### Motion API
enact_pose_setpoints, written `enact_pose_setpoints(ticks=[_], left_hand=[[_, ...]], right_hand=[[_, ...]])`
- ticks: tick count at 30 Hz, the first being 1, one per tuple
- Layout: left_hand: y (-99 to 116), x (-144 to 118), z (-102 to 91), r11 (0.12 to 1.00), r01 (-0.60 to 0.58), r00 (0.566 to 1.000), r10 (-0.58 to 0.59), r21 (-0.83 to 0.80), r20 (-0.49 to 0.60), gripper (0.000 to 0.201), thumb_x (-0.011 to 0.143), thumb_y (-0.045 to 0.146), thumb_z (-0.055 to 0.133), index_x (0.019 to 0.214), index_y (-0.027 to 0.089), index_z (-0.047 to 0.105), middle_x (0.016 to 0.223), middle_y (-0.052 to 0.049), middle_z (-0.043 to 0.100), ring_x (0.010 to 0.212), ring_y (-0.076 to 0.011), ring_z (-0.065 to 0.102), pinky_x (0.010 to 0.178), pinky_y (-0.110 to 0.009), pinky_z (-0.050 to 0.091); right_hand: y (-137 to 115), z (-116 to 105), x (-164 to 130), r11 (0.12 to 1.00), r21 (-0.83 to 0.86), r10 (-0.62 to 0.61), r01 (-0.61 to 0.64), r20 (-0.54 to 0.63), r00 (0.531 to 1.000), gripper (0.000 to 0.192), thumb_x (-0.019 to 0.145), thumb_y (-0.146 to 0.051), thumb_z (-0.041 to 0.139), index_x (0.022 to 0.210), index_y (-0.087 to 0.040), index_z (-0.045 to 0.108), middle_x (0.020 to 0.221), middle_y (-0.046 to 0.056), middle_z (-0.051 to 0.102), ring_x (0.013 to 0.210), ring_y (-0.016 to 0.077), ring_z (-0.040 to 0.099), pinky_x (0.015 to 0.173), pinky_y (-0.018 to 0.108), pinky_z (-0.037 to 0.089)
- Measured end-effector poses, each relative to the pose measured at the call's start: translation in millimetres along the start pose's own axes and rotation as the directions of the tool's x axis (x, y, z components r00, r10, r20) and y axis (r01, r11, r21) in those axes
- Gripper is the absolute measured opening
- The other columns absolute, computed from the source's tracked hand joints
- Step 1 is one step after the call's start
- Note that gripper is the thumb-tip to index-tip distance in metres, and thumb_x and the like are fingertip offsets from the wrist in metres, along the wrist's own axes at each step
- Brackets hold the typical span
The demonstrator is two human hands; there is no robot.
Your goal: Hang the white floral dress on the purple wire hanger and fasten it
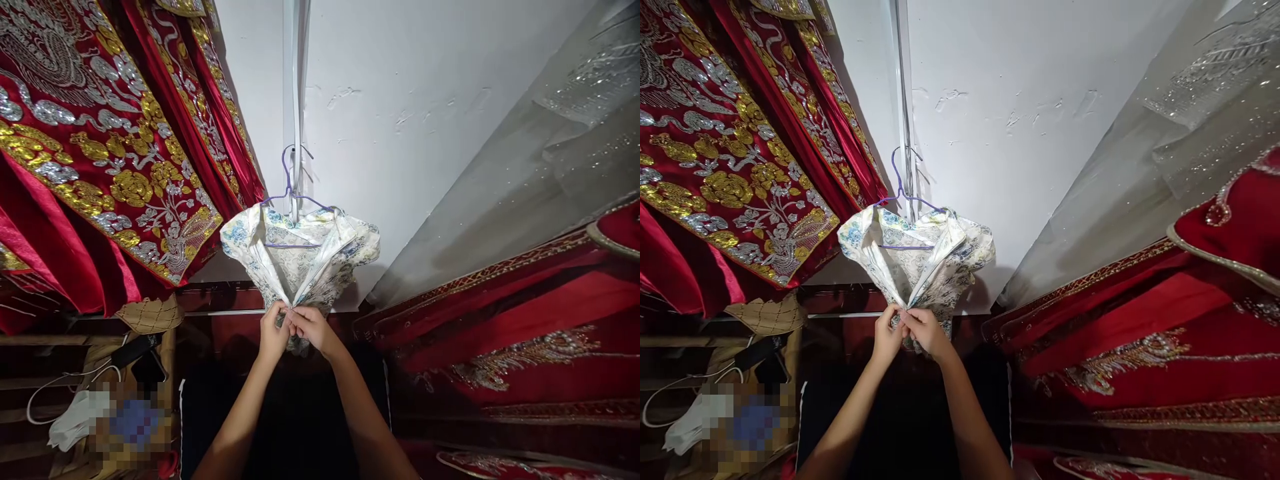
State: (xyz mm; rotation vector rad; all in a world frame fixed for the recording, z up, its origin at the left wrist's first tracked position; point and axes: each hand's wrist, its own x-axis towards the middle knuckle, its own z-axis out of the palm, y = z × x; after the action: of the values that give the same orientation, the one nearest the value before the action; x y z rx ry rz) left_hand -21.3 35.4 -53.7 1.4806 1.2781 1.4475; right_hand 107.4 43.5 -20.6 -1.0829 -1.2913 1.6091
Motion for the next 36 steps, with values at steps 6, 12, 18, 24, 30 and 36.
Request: enact_pose_setpoints(ticks=[6,12,18,24,30,36], left_hand=[[8,2,1.8,0.999,-0.044,0.996,0.044,-0.005,0.071,0.015,0.086,0.028,0.062,0.073,0.021,0.056,0.072,-0.001,0.056,0.070,-0.0178,0.053,0.068,-0.028,0.042],[18,18,6.6,0.984,-0.168,0.952,0.147,0.058,0.267,0.012,0.085,0.018,0.055,0.073,0.021,0.054,0.066,0.000,0.051,0.061,-0.0155,0.047,0.059,-0.026,0.038],[67,69,-25.2,0.952,-0.296,0.888,0.247,0.071,0.388,0.014,0.080,0.009,0.055,0.076,0.020,0.064,0.076,-0.003,0.064,0.072,-0.0174,0.060,0.068,-0.030,0.048],[165,129,-48.1,0.804,-0.579,0.814,0.563,0.136,0.143,0.021,0.094,0.024,0.056,0.113,0.021,0.065,0.096,-0.005,0.068,0.087,-0.0177,0.063,0.080,-0.032,0.051],[188,147,-55.9,0.698,-0.648,0.752,0.649,0.305,0.113,0.016,0.097,0.027,0.053,0.092,0.018,0.065,0.088,-0.004,0.066,0.085,-0.0157,0.060,0.081,-0.028,0.046],[109,177,-122.2,0.917,-0.376,0.800,0.251,-0.130,-0.544,0.027,0.094,0.041,0.054,0.083,0.017,0.059,0.074,0.000,0.058,0.070,-0.0119,0.056,0.069,-0.024,0.049]], right_hand=[[-86,-15,19,0.999,0.038,-0.021,0.024,-0.079,0.997,0.030,0.083,-0.044,0.067,0.073,-0.016,0.070,0.059,0.005,0.067,0.039,0.0083,0.038,0.037,0.024,0.025],[-200,-10,55,0.946,-0.032,-0.322,0.323,-0.207,0.924,0.026,0.085,-0.034,0.066,0.073,-0.011,0.069,0.057,0.003,0.064,0.038,0.0041,0.040,0.036,0.017,0.026],[-181,3,46,0.924,-0.052,-0.382,0.379,-0.187,0.905,0.026,0.088,-0.036,0.060,0.075,-0.014,0.067,0.052,0.000,0.062,0.037,0.0054,0.040,0.038,0.019,0.028],[-180,8,33,0.882,-0.190,-0.460,0.432,-0.145,0.876,0.030,0.089,-0.041,0.060,0.072,-0.017,0.064,0.049,-0.002,0.057,0.041,0.0080,0.041,0.043,0.022,0.031],[-153,0,45,0.884,-0.255,-0.441,0.391,-0.183,0.879,0.030,0.087,-0.042,0.058,0.070,-0.018,0.065,0.049,-0.003,0.053,0.044,0.0102,0.042,0.047,0.024,0.032],[-97,5,34,0.918,-0.267,-0.349,0.293,-0.195,0.917,0.031,0.086,-0.034,0.055,0.060,-0.021,0.065,0.049,-0.001,0.054,0.049,0.0134,0.047,0.053,0.027,0.035]])
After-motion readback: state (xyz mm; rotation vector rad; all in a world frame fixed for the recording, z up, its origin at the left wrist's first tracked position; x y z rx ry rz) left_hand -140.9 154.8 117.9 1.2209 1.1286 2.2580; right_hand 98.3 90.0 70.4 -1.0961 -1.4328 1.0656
